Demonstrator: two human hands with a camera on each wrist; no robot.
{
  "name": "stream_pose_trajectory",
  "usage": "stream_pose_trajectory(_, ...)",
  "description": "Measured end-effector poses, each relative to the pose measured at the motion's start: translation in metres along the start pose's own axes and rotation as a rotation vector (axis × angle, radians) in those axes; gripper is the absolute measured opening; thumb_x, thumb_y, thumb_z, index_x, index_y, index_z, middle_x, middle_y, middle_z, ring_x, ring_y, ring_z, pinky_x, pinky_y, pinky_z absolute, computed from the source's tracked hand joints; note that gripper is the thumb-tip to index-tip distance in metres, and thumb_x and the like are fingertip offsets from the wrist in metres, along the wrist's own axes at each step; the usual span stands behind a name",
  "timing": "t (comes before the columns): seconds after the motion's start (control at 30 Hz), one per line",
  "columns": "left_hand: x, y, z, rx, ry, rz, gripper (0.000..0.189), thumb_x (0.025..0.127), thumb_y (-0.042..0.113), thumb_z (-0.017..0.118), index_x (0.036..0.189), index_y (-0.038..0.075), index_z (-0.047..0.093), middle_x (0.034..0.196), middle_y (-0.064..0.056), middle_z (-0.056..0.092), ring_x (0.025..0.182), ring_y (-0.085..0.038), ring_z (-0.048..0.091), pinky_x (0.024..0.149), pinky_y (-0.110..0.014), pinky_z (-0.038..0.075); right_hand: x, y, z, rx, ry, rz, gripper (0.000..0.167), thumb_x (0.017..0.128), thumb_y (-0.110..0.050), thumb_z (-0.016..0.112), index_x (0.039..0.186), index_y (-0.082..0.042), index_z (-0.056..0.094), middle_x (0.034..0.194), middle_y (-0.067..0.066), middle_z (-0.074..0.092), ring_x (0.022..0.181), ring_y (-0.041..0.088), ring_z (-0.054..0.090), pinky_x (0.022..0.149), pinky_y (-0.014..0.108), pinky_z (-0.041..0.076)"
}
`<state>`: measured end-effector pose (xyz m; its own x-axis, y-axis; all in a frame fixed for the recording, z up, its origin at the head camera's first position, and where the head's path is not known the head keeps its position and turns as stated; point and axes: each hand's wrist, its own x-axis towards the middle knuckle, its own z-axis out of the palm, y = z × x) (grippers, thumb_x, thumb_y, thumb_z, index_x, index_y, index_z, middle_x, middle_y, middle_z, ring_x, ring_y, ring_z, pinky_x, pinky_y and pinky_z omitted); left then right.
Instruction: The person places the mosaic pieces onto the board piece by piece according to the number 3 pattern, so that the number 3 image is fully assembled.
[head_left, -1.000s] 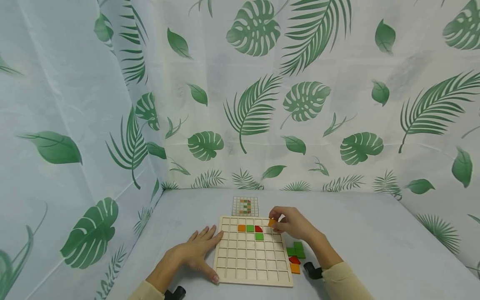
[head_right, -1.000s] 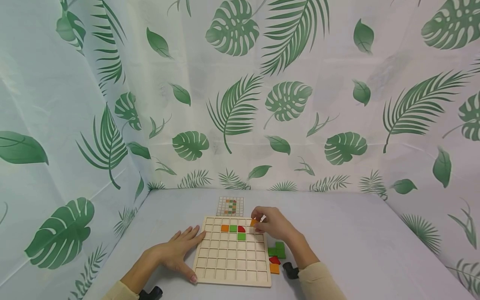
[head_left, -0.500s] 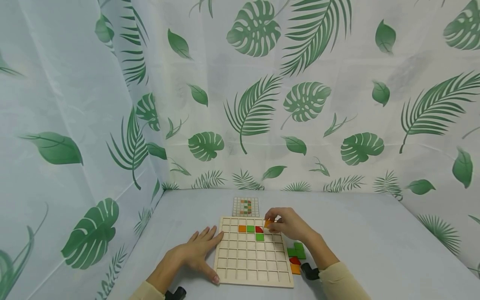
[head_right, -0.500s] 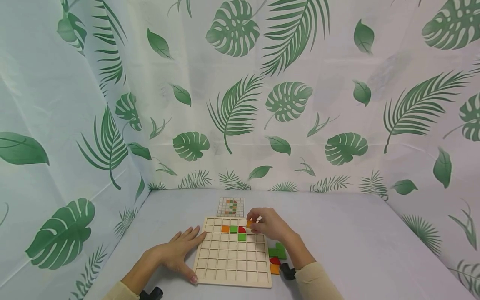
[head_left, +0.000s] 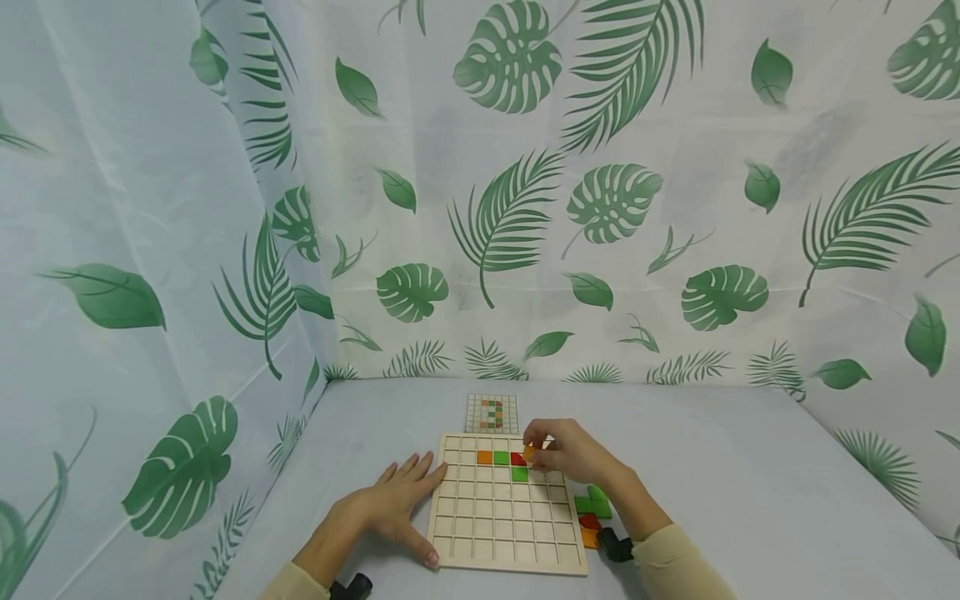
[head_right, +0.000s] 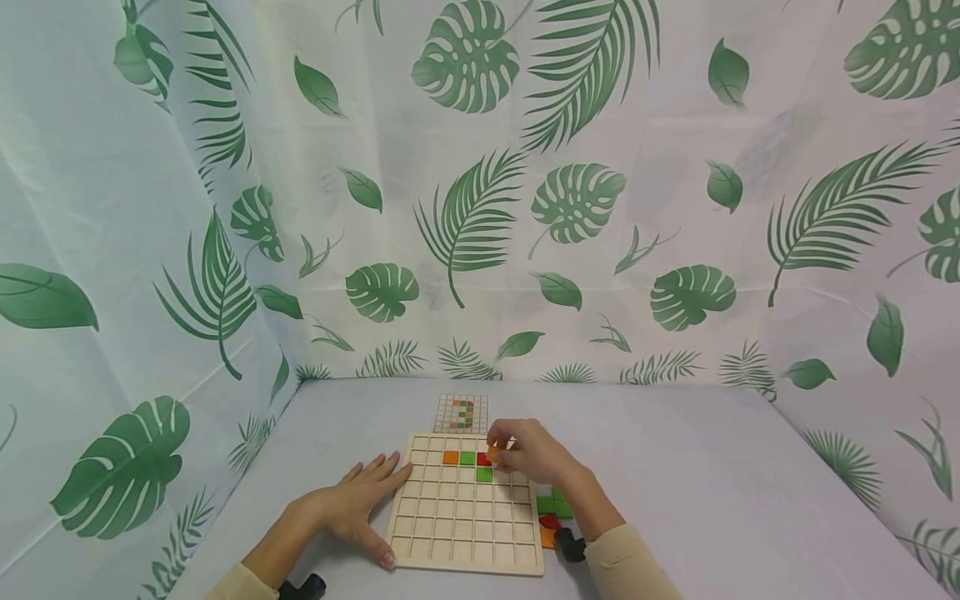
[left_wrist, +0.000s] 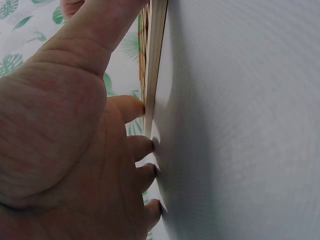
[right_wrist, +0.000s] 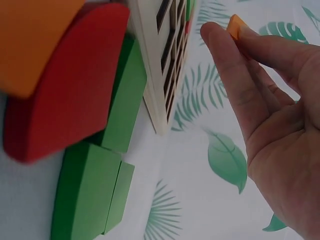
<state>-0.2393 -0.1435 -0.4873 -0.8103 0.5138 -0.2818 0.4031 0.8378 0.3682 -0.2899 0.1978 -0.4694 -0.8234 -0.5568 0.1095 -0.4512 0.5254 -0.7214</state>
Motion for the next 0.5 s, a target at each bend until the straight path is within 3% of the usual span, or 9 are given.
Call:
stream_pose_trajectory(0.27,0.0014,-0.0009,0.0004,0.004,0.002,0.002,0.136,0.061,0.077,0.086,0.168,0.023,0.021,0.176,-0.014,0.01,0.163,-0.038,0.006,0.13,-0.062,0.008,0.0035,-0.0018,0.0041,-0.153,0.008,0.029,0.007,0.095,-0.015,0.077,0.1,-0.017,0.074,0.086,-0.01,0.067,0.075,0.013,0.06,0.066,0.024,0.053)
stream_pose_trajectory(0.5,0.0026,-0.0026,0.0018,0.008,0.002,0.003,0.136,0.061,0.078,0.085,0.168,0.024,0.021,0.176,-0.013,0.01,0.163,-0.038,0.007,0.13,-0.063,0.008,0.0041,-0.0005,0.0071,-0.062,-0.039,0.036,0.005,0.094,-0.009,0.077,0.097,-0.013,0.077,0.083,-0.002,0.073,0.072,0.015,0.065,0.063,0.025,0.057)
